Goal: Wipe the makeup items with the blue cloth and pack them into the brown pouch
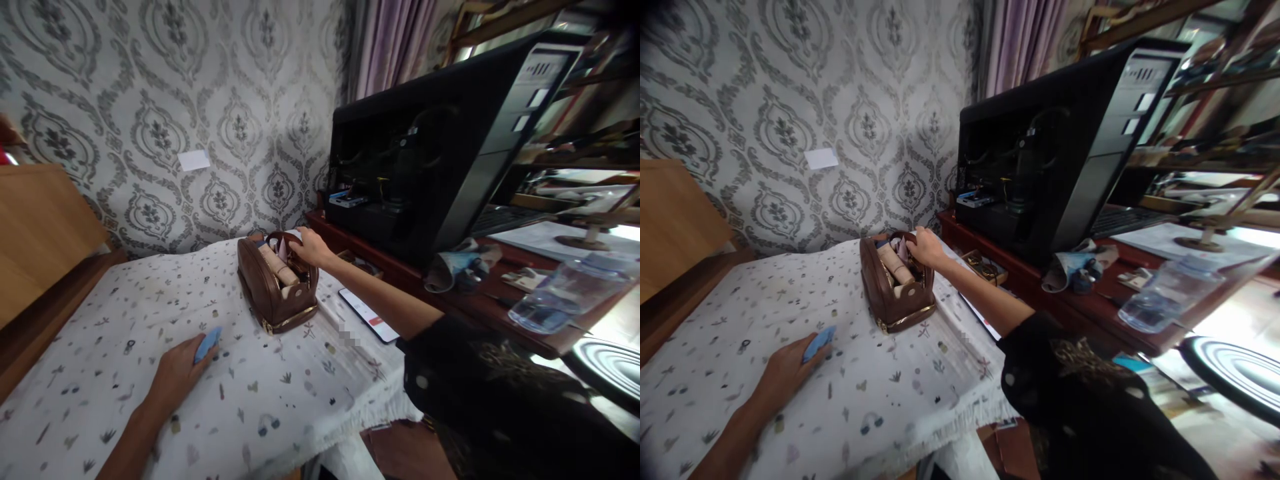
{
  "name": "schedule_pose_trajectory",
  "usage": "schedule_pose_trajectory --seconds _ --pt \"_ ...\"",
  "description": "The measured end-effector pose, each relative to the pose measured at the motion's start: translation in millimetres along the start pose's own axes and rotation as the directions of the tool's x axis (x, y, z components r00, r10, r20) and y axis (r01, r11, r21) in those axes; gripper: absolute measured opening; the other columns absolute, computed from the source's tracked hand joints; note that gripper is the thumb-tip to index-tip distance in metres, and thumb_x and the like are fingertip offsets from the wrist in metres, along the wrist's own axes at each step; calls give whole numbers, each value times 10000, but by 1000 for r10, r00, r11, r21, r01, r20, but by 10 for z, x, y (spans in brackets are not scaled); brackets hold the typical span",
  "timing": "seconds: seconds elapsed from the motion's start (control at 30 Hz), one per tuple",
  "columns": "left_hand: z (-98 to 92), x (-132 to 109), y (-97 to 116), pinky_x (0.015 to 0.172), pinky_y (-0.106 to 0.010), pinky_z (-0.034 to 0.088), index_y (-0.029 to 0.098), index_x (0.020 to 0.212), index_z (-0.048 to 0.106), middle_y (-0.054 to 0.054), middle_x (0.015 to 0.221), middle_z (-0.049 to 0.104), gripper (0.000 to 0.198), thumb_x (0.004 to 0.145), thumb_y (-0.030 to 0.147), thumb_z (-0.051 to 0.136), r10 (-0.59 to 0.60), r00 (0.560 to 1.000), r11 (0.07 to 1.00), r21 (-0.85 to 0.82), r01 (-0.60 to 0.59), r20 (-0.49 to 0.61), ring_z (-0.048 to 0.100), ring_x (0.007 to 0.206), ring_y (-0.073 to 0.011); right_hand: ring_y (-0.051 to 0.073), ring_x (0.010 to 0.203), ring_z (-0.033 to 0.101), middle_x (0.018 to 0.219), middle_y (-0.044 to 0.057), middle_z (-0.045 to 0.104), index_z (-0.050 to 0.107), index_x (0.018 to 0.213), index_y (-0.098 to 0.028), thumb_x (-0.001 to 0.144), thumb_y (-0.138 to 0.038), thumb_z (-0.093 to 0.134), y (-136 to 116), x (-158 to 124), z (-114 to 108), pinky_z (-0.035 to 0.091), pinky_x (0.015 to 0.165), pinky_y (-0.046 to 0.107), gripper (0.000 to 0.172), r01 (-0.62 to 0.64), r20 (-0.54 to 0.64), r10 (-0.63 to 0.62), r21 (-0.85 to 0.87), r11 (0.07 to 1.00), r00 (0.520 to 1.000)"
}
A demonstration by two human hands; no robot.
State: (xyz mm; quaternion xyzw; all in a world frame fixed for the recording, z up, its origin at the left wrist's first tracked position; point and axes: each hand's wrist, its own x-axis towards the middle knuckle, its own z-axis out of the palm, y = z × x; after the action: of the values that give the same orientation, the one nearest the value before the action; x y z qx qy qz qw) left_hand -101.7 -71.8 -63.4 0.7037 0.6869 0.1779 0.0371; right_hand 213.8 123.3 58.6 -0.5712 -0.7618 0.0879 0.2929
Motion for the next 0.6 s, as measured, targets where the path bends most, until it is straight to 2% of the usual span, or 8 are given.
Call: schedule_pose_trajectory --seconds 0.1,0.2,0.3,0.37,0.47,0.53,0.6 --pt "-19 -7 32 838 -367 544 191 1110 697 -94 1085 766 596 896 633 360 -22 1000 1000 -2 22 21 719 966 -296 229 924 662 971 95 737 703 1000 -172 913 -275 577 -8 84 101 465 778 267 185 -7 86 1 75 997 996" --pt "-42 -18 80 827 -364 532 195 1102 690 -102 1049 765 566 904 606 355 -41 999 999 20 41 31 716 944 -293 214 880 659 899 60 746 713 850 -198 911 -290 578 13 111 148 453 757 254 175 12 115 -34 187 982 993" --pt "-112 -12 114 784 -355 515 192 1182 643 -117 1019 757 539 933 547 324 -100 995 992 81 97 25 708 900 -285 207 861 651 874 51 743 716 812 -192 911 -305 561 92 106 164 454 768 260 216 1 101 -36 327 945 994" --pt "-202 11 91 756 -364 507 197 1255 590 -132 1054 745 533 943 517 301 -175 984 972 153 179 -36 700 903 -295 208 873 649 885 47 743 723 834 -186 909 -347 559 169 94 182 460 787 268 242 -18 83 -20 431 902 996" --pt "-366 62 -74 762 -442 511 191 1280 563 -172 1129 711 597 936 563 246 -288 954 918 260 300 -84 670 996 -359 218 868 653 882 48 741 727 892 -173 912 -466 524 283 70 245 484 786 287 357 -64 68 30 588 807 997" --pt "-450 88 -261 860 -546 493 164 1325 553 -213 1246 657 699 860 645 350 -339 941 891 322 321 -2 599 1152 -429 224 833 663 855 59 738 720 940 -159 921 -541 458 337 55 304 508 755 303 463 -103 79 67 680 726 995" --pt "-496 100 -443 942 -661 431 159 1434 481 -246 1403 551 889 750 727 472 -394 915 879 327 348 85 501 1279 -489 225 805 674 847 72 737 706 1000 -150 940 -559 380 366 43 362 528 732 317 526 -134 95 95 746 653 991"
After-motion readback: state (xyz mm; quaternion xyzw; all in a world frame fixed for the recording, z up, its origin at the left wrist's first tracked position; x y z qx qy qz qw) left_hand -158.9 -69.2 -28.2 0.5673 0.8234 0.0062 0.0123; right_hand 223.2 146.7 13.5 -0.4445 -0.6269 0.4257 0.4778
